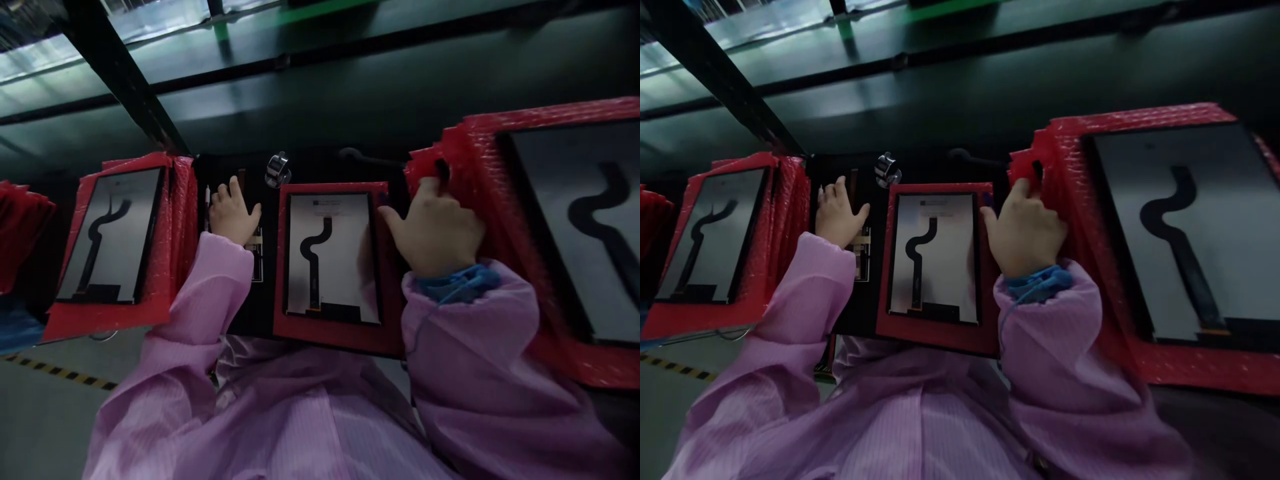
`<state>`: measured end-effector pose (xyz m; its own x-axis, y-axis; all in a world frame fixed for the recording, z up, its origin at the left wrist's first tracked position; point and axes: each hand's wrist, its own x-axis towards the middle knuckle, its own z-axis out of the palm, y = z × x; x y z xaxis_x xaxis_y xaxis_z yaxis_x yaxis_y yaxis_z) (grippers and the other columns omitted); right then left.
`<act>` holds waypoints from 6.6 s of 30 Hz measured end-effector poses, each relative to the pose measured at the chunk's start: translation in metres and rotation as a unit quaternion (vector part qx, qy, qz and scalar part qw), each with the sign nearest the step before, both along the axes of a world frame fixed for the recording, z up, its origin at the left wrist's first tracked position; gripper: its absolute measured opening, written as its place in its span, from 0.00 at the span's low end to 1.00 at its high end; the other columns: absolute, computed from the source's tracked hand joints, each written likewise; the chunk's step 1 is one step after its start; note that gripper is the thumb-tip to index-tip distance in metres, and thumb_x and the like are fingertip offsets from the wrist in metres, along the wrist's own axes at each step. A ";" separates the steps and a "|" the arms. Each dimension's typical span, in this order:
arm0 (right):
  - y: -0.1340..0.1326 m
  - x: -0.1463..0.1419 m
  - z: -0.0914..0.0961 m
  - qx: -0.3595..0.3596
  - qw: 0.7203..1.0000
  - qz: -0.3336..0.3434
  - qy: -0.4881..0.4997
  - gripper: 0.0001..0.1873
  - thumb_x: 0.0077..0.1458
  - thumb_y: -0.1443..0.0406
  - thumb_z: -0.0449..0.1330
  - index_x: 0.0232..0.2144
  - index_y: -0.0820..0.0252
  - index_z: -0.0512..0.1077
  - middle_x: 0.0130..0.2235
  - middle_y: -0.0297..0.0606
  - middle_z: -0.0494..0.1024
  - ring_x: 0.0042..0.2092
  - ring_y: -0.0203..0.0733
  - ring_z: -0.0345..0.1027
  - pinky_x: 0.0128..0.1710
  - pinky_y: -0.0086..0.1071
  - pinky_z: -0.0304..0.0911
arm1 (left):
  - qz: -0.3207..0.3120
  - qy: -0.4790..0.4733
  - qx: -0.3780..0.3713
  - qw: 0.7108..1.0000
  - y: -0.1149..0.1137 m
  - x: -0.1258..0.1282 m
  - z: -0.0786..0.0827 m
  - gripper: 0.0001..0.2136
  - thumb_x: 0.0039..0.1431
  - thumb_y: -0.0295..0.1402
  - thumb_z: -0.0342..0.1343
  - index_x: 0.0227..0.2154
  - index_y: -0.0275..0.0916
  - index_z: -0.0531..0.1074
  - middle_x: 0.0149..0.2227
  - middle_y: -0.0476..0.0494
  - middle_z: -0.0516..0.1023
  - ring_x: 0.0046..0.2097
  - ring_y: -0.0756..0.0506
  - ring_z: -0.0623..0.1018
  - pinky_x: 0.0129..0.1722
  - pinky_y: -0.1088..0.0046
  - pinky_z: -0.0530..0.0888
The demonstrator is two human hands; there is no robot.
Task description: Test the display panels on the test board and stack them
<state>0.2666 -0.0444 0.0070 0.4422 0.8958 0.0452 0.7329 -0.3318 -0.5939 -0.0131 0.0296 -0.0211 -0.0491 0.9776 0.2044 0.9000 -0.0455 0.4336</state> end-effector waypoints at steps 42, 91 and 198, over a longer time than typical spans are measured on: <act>-0.029 -0.059 -0.035 0.012 0.763 0.196 0.616 0.31 0.63 0.40 0.53 0.63 0.40 0.65 0.67 0.32 0.68 0.69 0.47 0.63 0.72 0.53 0.57 | -0.225 -0.299 0.023 0.927 -0.025 0.010 0.017 0.11 0.71 0.39 0.54 0.36 0.41 0.77 0.32 0.47 0.83 0.34 0.49 0.81 0.38 0.70 0.78; -0.005 -0.058 -0.044 0.092 0.886 0.441 0.111 0.14 0.69 0.58 0.50 0.31 0.55 0.68 0.48 0.42 0.74 0.54 0.51 0.61 0.59 0.51 0.58 | -0.412 -0.037 -0.051 0.909 -0.030 0.013 0.010 0.09 0.60 0.31 0.53 0.26 0.42 0.74 0.29 0.48 0.80 0.42 0.41 0.77 0.63 0.45 0.58; -0.113 -0.130 -0.005 0.143 0.934 0.230 0.235 0.23 0.71 0.55 0.48 0.60 0.60 0.66 0.56 0.51 0.75 0.60 0.53 0.66 0.62 0.55 0.66 | -0.023 -0.612 -0.111 0.783 -0.132 0.003 0.067 0.24 0.66 0.49 0.52 0.62 0.49 0.68 0.68 0.45 0.69 0.69 0.38 0.68 0.67 0.53 0.69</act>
<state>0.1366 -0.1579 0.0024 0.0452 0.9767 0.2096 0.3952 0.1752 -0.9017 -0.0097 -0.1028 0.0464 -0.0398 0.9889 -0.1433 -0.1955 0.1330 0.9716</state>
